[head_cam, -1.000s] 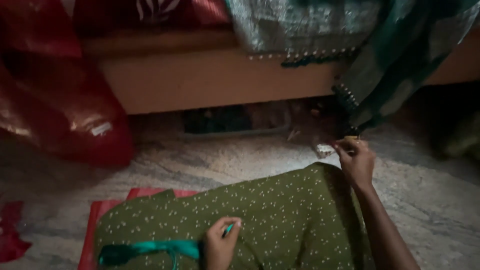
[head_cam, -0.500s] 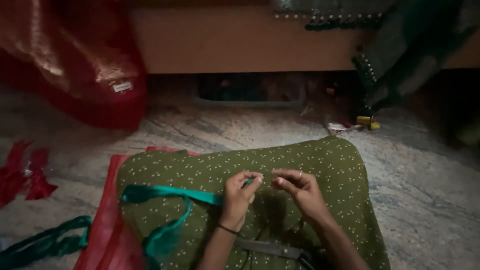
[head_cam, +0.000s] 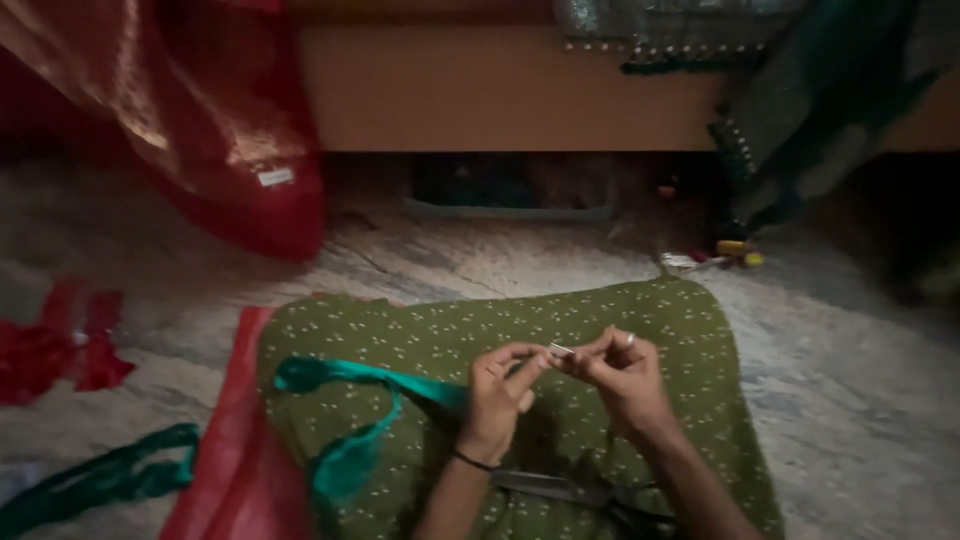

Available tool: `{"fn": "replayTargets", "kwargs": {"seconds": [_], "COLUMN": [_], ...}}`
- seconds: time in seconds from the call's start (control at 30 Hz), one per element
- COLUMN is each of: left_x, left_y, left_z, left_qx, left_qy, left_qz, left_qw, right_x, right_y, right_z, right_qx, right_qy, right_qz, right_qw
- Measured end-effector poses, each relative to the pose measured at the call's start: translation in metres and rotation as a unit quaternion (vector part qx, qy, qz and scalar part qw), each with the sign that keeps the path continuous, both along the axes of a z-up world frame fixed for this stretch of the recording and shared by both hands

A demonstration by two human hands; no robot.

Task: Sewing and cutting fabric and ribbon in a craft workshop setting.

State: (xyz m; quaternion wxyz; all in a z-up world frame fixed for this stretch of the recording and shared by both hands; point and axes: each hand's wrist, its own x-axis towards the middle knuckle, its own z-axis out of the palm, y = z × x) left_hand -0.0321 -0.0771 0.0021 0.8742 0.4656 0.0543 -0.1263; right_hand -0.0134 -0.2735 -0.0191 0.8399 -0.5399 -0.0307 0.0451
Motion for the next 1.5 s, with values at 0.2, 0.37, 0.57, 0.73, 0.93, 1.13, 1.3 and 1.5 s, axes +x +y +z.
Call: {"fn": "replayTargets", "kwargs": {"seconds": [0.2,0.37,0.57,0.73,0.93,1.13,1.3,1.5], "left_x": [-0.001,-0.003,-0.001,-0.002,-0.002,-0.001,-0.004,0.0], "left_y": [0.005,0.006,0.003,0.007,0.006,-0.002,-0.008,-0.006], "left_z": [-0.015,-0.002,-0.001,-0.006,-0.009,0.002,-0.015,-0.011], "left_qx": [-0.019,0.009,0.023,0.018,0.014,0.001,-0.068,-0.115], "left_qy": [0.004,-0.02,-0.037,-0.027,-0.018,-0.031,-0.01,0.078], "left_qz": [0.016,0.024,0.026,0.042,0.061,0.089,0.129,0.122], "left_qw": [1.0,0.999,0.999,0.999,0.998,0.996,0.989,0.983], "right_x": [-0.001,-0.007,-0.003,0.0,0.0,-0.003,-0.009,-0.01], "right_y": [0.008,0.013,0.015,0.021,0.027,0.035,0.046,0.055], "right_z": [0.018,0.034,0.049,0.049,0.04,0.043,0.023,0.01], "right_qx": [-0.104,-0.134,-0.157,-0.174,-0.138,-0.109,-0.03,-0.008], "right_qy": [0.02,-0.008,-0.038,-0.028,-0.026,-0.011,0.005,-0.01], "right_qz": [0.009,0.01,0.022,0.038,0.044,0.003,-0.031,-0.064], "right_qw": [0.994,0.991,0.987,0.984,0.989,0.994,0.999,0.998]}}
